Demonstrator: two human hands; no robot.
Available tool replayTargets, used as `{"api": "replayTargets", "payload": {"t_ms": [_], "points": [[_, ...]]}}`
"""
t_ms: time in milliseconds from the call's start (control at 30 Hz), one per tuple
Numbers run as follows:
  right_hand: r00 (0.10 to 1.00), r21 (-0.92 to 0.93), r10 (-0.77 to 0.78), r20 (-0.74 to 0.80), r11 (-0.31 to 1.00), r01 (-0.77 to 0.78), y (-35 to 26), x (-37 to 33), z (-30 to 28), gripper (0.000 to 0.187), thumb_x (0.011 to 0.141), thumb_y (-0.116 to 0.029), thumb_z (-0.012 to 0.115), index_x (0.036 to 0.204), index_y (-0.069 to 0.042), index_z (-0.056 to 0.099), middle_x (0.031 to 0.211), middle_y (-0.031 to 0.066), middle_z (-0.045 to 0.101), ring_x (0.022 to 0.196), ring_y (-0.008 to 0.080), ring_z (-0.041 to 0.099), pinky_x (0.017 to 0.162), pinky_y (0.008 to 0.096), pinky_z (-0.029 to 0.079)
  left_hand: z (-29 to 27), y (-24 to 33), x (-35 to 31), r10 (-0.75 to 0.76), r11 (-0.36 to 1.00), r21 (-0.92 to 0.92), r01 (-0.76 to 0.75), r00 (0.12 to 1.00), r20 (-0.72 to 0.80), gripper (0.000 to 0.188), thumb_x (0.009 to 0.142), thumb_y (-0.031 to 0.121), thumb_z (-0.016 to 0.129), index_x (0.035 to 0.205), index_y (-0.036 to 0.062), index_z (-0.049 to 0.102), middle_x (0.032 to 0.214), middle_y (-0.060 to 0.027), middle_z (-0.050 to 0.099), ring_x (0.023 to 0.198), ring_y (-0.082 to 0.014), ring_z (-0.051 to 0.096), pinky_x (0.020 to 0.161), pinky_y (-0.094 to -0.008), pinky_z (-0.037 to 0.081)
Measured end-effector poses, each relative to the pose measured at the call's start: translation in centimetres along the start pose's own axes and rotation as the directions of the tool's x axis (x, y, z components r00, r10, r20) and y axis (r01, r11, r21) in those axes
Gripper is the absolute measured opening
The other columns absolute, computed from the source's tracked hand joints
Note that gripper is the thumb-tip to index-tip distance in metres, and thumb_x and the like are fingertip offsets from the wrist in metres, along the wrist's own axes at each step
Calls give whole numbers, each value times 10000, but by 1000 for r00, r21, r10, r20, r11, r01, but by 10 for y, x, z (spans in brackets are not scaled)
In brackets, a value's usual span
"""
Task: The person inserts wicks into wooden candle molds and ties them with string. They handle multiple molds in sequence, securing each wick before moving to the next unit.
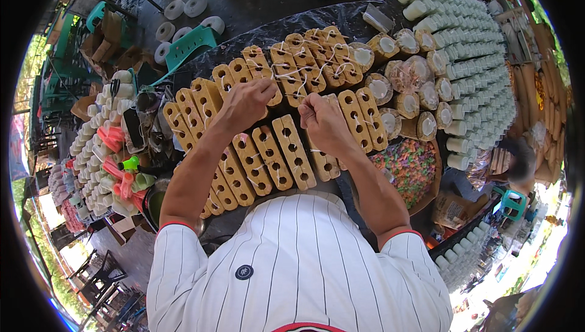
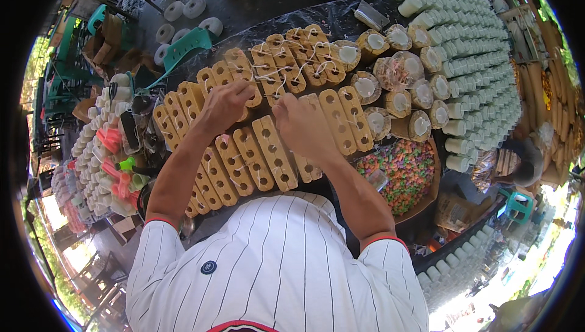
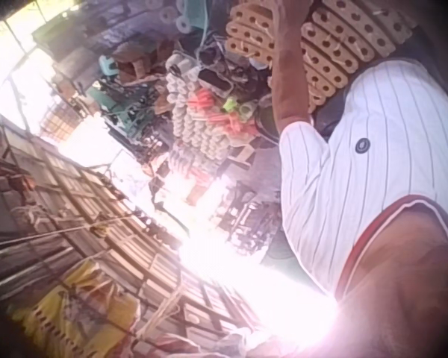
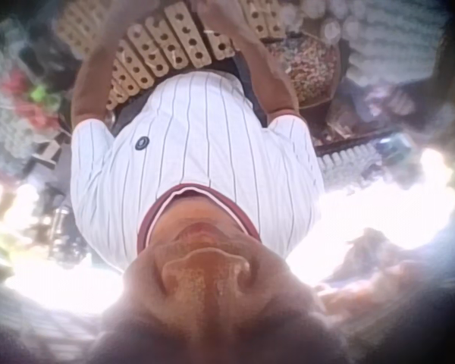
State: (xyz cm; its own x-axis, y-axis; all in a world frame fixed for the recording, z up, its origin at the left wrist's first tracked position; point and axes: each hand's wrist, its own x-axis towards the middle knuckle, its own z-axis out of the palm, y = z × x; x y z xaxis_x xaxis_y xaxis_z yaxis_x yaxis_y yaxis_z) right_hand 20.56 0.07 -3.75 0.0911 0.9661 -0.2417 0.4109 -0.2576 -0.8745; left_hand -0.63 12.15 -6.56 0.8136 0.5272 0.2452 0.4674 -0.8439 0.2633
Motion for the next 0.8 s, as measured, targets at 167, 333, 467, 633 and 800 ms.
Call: {"api": "replayTargets", "payload": {"t_ms": [167, 333, 467, 633, 800], "points": [[997, -48, -63, 41, 997, 65, -1, 3, 2, 145, 1040, -106, 626, 1026, 34, 660, 919, 159, 690, 839, 294, 661, 784, 410, 519, -8, 6, -1, -231, 973, 7, 232, 970, 77, 97, 914, 31, 612, 999, -13, 632, 993, -149, 651, 839, -352, 714, 738, -466, 571], [964, -322, -266, -16, 914, 247, -2, 17, 13, 124, 986, -105, 654, 1022, -2, 712, 1027, 187, 703, 942, 367, 695, 823, 467, 540, -11, 4, -11, -298, 954, 12, 301, 937, 182, 101, 920, 99, 641, 927, 3, 608, 972, -167, 628, 879, -401, 674, 763, -489, 541], [941, -502, -339, 19, 810, 302, -5, 33, 24, 112, 931, -70, 627, 963, -27, 725, 998, 178, 679, 967, 374, 696, 823, 489, 551, -15, 10, -14, -344, 923, -150, 354, 934, 92, 154, 976, 124, 601, 914, -11, 643, 973, -180, 650, 948, -372, 683, 840, -460, 544], [923, -557, -381, 55, 756, 345, -8, 42, 33, 102, 873, -45, 611, 903, -13, 703, 957, 173, 648, 918, 378, 691, 798, 482, 553, -9, 4, -19, -458, 837, -295, 462, 885, 86, 178, 973, 133, 588, 970, -25, 671, 999, -192, 667, 1005, -409, 650, 909, -475, 513], [899, -549, -436, 49, 740, 389, -9, 44, 38, 87, 861, -34, 615, 888, -4, 693, 943, 167, 639, 893, 373, 688, 786, 484, 550, -10, 4, -19, -478, 796, -373, 476, 873, 94, 192, 957, 132, 598, 989, -36, 684, 1004, -199, 681, 986, -411, 650, 914, -476, 507]]}}
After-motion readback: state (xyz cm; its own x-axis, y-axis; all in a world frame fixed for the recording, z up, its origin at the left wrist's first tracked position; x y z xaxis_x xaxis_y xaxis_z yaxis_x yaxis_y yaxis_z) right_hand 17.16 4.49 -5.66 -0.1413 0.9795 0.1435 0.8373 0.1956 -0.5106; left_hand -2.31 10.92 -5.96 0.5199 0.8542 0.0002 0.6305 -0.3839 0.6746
